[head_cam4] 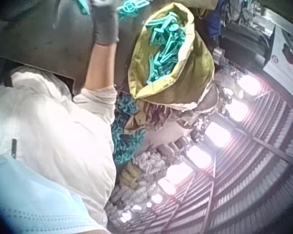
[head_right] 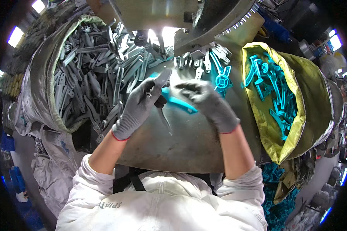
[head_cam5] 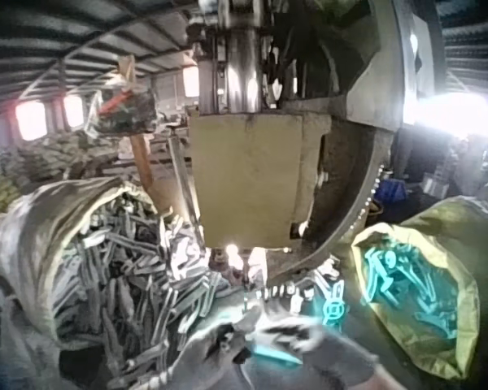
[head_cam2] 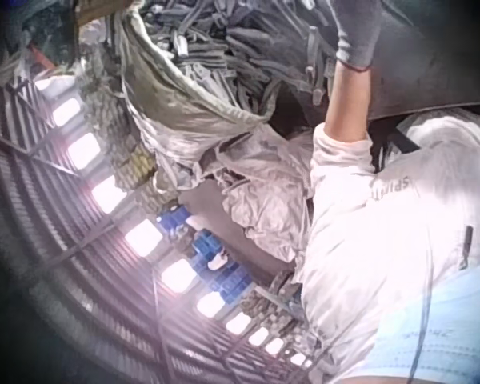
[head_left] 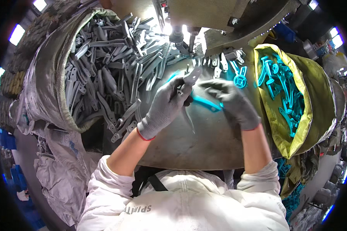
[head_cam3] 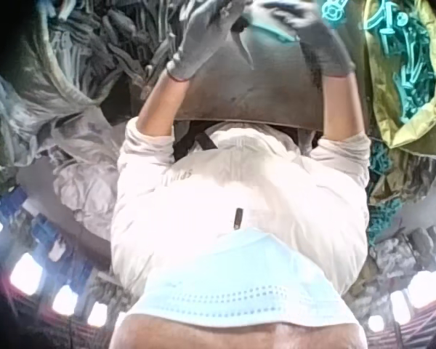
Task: The person assembles plastic components and metal brackets by hand at an industrial workstation.
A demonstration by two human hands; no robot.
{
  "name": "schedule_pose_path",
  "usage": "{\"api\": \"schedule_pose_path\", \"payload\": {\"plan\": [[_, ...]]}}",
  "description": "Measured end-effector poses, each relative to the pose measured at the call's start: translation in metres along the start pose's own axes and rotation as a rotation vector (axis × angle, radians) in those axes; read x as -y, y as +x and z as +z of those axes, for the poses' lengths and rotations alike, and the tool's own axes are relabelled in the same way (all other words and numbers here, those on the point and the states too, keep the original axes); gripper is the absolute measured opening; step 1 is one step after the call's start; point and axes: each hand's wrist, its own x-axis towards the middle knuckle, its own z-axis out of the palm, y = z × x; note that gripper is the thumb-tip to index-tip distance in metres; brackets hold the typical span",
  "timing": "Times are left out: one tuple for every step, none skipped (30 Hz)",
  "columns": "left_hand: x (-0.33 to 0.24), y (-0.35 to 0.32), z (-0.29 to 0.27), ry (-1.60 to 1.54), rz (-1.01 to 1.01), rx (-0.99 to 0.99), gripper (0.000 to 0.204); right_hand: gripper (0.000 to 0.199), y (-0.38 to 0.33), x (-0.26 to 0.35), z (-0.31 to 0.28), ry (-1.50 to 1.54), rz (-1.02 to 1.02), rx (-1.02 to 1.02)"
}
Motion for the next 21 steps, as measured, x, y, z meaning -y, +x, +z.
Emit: {"api": "schedule_pose_path", "payload": {"plan": [[0.009,-0.002,0.003,0.069,-0.044,-0.007,0.028,0.020,-0.011,0.002,-0.020,-0.078,-0.071,-0.239],[0.019,-0.008,0.007,-0.085,-0.162,-0.018,0.026,0.015,-0.023,0.003,-0.042,-0.141,0.066,-0.427],[0.026,-0.014,0.006,-0.001,-0.178,-0.011,0.024,0.015,-0.028,0.001,-0.060,-0.485,0.084,-0.655],[0.033,-0.018,0.006,-0.016,-0.164,0.008,0.023,0.017,-0.033,-0.004,-0.074,-0.962,-0.119,-0.749],[0.039,-0.020,0.006,0.033,-0.255,0.033,0.023,0.024,-0.038,-0.012,-0.081,-1.104,-0.135,-0.677],[0.044,-0.024,0.009,-0.017,-0.228,0.001,0.022,0.027,-0.042,-0.023,-0.082,-1.203,-0.399,-0.554],[0.047,-0.024,0.009,-0.019,-0.229,-0.015,0.022,0.030,-0.045,-0.035,-0.081,-1.289,-0.652,-0.436],[0.049,-0.025,0.010,-0.007,-0.190,0.011,0.023,0.033,-0.046,-0.046,-0.079,-1.458,-0.665,-0.283],[0.049,-0.026,0.012,-0.009,-0.133,0.024,0.023,0.028,-0.041,-0.059,-0.074,-1.556,-0.624,-0.302],[0.049,-0.024,0.011,0.049,-0.151,0.039,0.025,0.024,-0.038,-0.067,-0.073,-1.502,-0.525,-0.329],[0.047,-0.023,0.011,0.058,-0.157,0.051,0.025,0.021,-0.034,-0.075,-0.072,-1.431,-0.474,-0.376],[0.045,-0.020,0.010,-0.004,-0.201,0.012,0.027,0.024,-0.030,-0.078,-0.076,-1.369,-0.516,-0.404],[0.042,-0.018,0.009,-0.076,-0.250,0.001,0.029,0.035,-0.028,-0.080,-0.075,-1.147,-0.380,-0.545],[0.039,-0.014,0.005,-0.092,-0.292,-0.042,0.034,0.040,-0.026,-0.078,-0.081,-1.189,-0.523,-0.599],[0.036,-0.010,-0.001,-0.194,-0.284,-0.068,0.036,0.046,-0.027,-0.072,-0.088,-1.184,-0.609,-0.665],[0.032,-0.003,-0.007,-0.277,-0.263,-0.089,0.035,0.043,-0.023,-0.068,-0.089,-0.865,-0.588,-0.842],[0.028,0.005,-0.013,-0.361,-0.247,-0.100,0.034,0.038,-0.027,-0.057,-0.098,-0.376,-0.135,-0.812],[0.023,0.014,-0.018,-0.345,-0.261,-0.092,0.032,0.035,-0.023,-0.049,-0.101,-0.147,-0.271,-0.963],[0.019,0.021,-0.022,-0.331,-0.241,-0.074,0.031,0.032,-0.019,-0.039,-0.104,0.077,-0.403,-1.061],[0.015,0.028,-0.025,-0.320,-0.242,-0.030,0.031,0.030,-0.019,-0.030,-0.101,0.262,-0.323,-1.015],[0.011,0.033,-0.026,-0.297,-0.248,0.006,0.031,0.032,-0.015,-0.023,-0.095,0.168,-0.144,-0.844]]}}
